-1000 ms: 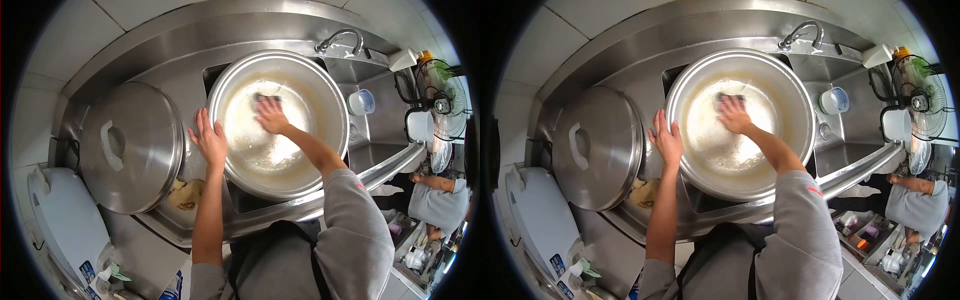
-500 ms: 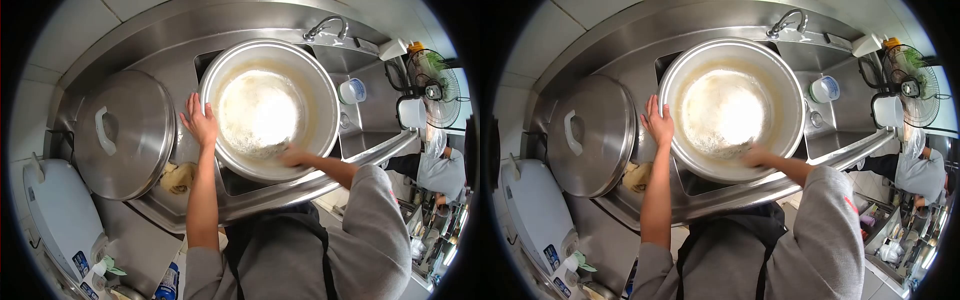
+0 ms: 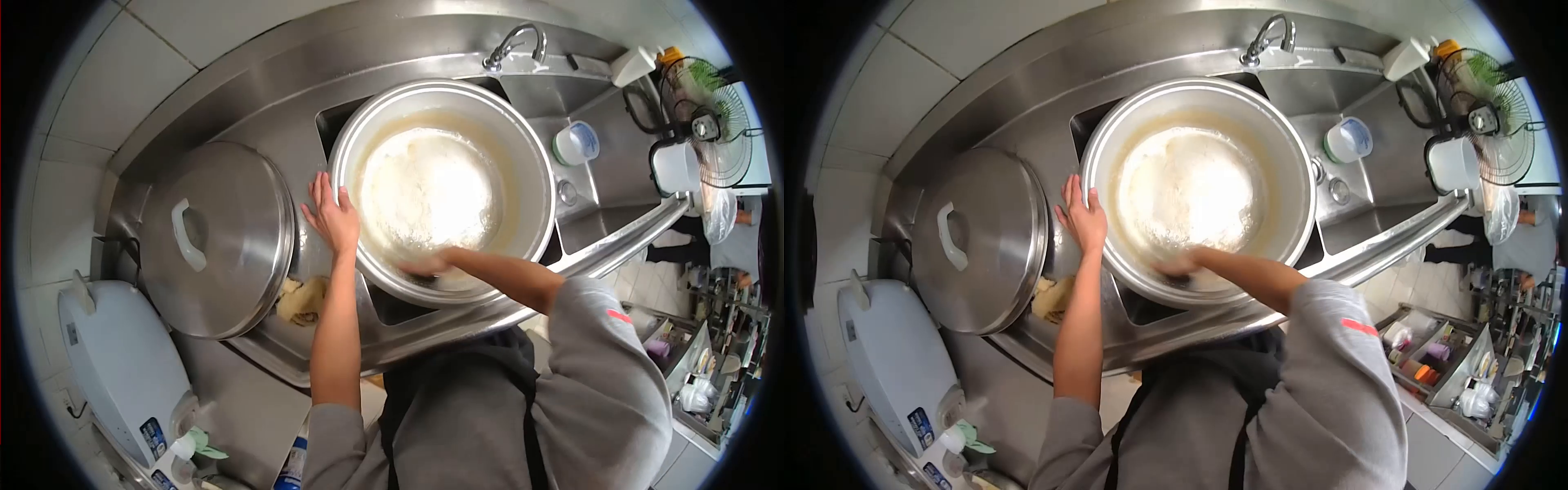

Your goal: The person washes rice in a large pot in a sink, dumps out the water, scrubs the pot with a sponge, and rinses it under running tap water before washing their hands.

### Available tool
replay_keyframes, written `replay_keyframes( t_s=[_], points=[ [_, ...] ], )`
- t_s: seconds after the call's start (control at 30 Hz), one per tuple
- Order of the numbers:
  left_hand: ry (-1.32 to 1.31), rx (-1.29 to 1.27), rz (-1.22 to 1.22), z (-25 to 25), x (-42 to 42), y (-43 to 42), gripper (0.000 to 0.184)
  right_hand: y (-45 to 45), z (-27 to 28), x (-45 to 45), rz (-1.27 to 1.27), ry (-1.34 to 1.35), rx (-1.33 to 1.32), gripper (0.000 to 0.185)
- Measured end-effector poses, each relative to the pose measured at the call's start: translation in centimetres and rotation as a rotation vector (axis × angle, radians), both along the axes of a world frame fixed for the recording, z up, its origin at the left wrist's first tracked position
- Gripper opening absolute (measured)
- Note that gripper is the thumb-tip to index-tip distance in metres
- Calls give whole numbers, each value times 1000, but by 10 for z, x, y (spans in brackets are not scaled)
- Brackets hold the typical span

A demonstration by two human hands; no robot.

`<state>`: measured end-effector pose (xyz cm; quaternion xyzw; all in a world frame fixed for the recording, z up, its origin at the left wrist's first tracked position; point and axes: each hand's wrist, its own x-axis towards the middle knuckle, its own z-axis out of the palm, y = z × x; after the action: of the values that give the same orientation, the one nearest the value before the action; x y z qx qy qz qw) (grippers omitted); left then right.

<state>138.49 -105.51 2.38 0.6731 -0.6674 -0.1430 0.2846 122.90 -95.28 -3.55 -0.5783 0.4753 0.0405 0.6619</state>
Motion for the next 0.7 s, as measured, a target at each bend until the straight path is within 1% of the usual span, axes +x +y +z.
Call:
replay_keyframes(
  t_s=[0.03,0.07,0.17,0.23,0.3,0.37,0.4,0.43,0.47,0.5,0.6,0.7],
  points=[
    [-17,-23,-19,-3,2,1,40,-29,-3,40,-280,-238,110,66],
    [-9,-17,-21,-2,1,-3,39,-68,-56,60,-645,-732,430,66],
    [-6,31,-22,1,4,-4,39,-103,-56,71,-818,-694,208,60],
    [-31,34,-19,0,7,-1,39,-41,4,32,-266,-395,230,53],
    [-29,37,-16,2,2,-3,39,1,15,1,50,-144,21,53],
    [-56,39,-30,1,0,-8,39,-20,5,17,-182,-207,102,32],
    [-76,52,-44,0,0,-3,40,-30,2,33,-306,-244,155,29],
    [-55,63,-53,0,-1,-3,40,-64,7,46,-478,-319,107,32],
    [-33,67,-57,0,-2,-6,41,-106,-8,54,-823,-480,20,23],
    [-17,80,-58,1,1,-4,41,-150,-3,54,-1172,-462,116,23],
    [51,89,-49,0,3,-6,46,-156,-12,74,-1237,-479,-132,31],
    [103,91,-53,5,1,-8,48,-130,28,62,-938,-319,72,30]
  ],
)
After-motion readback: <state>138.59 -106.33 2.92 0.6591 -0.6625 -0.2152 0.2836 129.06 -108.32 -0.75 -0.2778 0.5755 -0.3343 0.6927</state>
